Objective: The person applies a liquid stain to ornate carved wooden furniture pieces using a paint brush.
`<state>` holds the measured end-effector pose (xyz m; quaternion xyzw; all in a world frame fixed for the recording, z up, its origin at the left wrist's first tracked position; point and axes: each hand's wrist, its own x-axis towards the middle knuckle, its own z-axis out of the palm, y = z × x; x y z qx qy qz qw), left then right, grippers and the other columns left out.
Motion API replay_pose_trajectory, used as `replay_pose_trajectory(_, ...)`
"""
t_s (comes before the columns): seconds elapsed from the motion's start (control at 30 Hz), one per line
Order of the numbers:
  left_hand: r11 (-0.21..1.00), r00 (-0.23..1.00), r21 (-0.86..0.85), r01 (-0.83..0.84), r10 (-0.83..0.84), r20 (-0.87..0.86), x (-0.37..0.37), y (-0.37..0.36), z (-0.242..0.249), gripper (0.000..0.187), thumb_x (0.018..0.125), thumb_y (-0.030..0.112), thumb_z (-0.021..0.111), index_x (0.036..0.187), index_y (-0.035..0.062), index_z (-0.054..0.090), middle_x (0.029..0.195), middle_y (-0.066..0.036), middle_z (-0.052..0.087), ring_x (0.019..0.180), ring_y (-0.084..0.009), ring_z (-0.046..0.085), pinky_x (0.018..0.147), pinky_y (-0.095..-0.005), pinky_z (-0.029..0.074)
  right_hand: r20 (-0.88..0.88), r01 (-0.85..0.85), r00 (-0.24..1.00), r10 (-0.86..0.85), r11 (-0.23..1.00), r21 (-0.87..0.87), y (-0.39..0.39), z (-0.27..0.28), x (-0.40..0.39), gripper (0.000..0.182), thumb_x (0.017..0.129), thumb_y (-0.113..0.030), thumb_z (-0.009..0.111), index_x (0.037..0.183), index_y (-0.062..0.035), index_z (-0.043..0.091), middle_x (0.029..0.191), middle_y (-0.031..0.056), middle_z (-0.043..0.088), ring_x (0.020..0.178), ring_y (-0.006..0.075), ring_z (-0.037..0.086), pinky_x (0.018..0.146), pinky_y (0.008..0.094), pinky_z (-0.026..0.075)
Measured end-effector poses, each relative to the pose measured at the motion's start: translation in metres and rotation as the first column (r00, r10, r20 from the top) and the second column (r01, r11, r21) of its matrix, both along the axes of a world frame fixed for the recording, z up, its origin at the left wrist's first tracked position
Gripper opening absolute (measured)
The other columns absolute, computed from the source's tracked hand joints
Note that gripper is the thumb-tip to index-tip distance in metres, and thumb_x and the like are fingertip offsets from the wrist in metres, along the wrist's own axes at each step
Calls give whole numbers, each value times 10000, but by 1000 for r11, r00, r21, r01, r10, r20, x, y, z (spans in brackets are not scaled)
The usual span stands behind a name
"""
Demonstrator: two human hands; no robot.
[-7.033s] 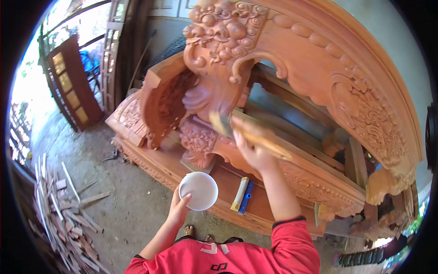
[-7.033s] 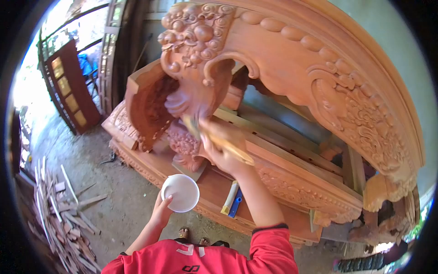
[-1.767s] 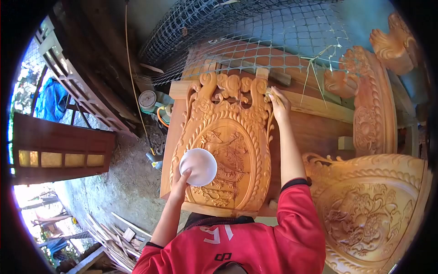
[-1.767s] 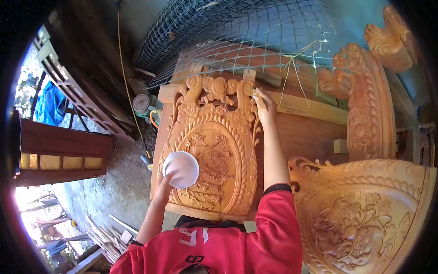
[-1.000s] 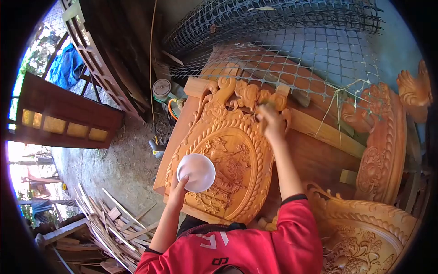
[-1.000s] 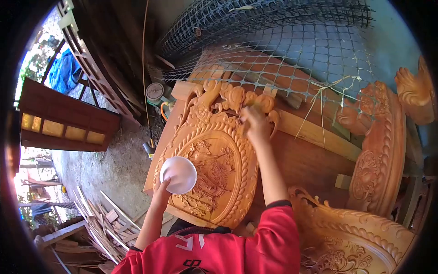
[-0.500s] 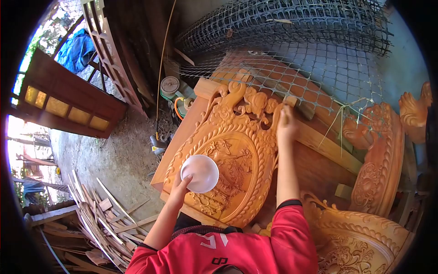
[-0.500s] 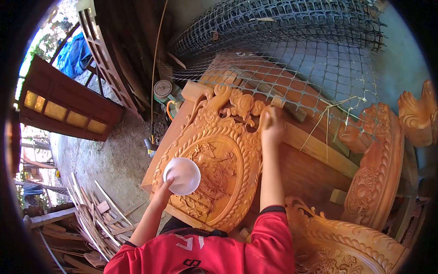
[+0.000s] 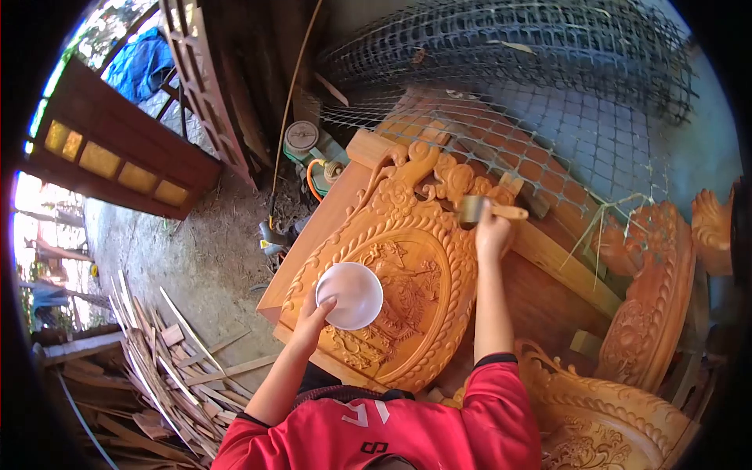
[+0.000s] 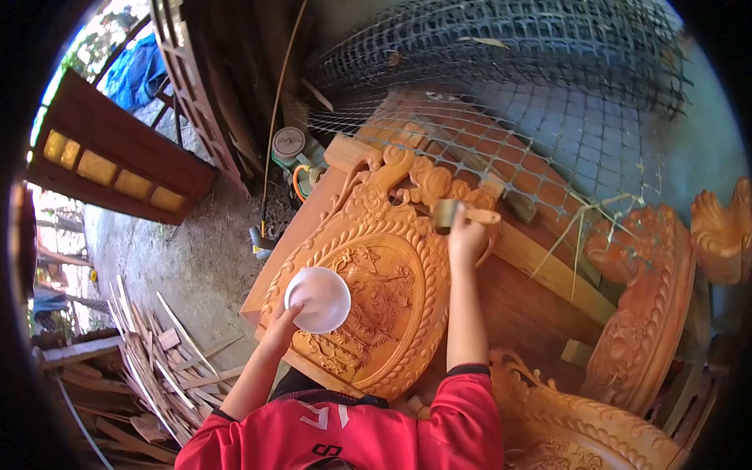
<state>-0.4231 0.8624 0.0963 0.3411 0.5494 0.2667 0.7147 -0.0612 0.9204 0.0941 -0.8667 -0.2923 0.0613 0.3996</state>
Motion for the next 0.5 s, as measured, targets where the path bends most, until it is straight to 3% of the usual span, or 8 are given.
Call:
replay_pose_trajectory(0.07,999,1000,32,-17,17,-2,-2,0,-6,668,817,329,576,1334,17,290,1218,-125,445,1122,-204,427,899,-310,368,274,-110,961,40,963,245,-2,-16,19,354,865,-337,518,999,-29,631,904,170,639,840,299,611,730,374,462)
replay_pose_trajectory(0.1,998,1000,62,-9,10,-7,-4,-1,-7,664,818,327,575,1336,22,291,1219,-126,446,1120,-206,430,899,-311,371,276,-129,959,58,961,245,-4,-18,17,354,865,-337,518,999,-29,631,904,170,639,840,299,611,730,374,462)
replay_pose_trajectory(0.17,999,1000,43,-24,24,-5,-5,0,-4,666,819,329,575,1336,20,291,1223,-129,444,1120,-207,433,899,-311,373,438,-139,886,149,989,-54,-5,-15,13,264,860,-269,544,1012,-70,629,922,162,635,892,292,604,750,368,467)
replay_pose_trajectory(0.2,999,1000,25,-20,20,-4,-5,1,-1,668,819,331,576,1337,19,291,1227,-132,443,1120,-208,435,899,-310,375,441,-148,884,156,988,-53,1,-17,7,264,860,-269,544,1012,-70,629,922,162,635,892,292,604,750,368,467)
replay_pose_trajectory(0.27,1000,1000,10,-24,24,-10,-4,2,4,670,820,334,577,1337,18,291,1234,-136,439,1127,-213,434,909,-311,369,530,-425,785,322,901,83,15,-23,-15,142,820,-161,591,954,-121,616,817,115,641,767,282,617,669,353,485)
replay_pose_trajectory(0.4,999,1000,38,-22,23,-19,-6,1,-7,671,816,321,596,1338,25,296,1240,-135,439,1131,-216,440,903,-313,382,257,-638,758,600,764,96,32,-19,-75,191,795,-188,629,965,-103,608,876,95,651,817,264,623,680,366,488)
replay_pose_trajectory(0.5,1000,1000,28,-1,0,17,-4,6,7,666,805,300,622,1331,33,312,1229,-132,453,1118,-212,456,877,-317,408,199,-725,689,697,663,188,47,-34,-81,256,810,-220,621,1018,-70,614,905,107,656,835,247,629,708,333,497)
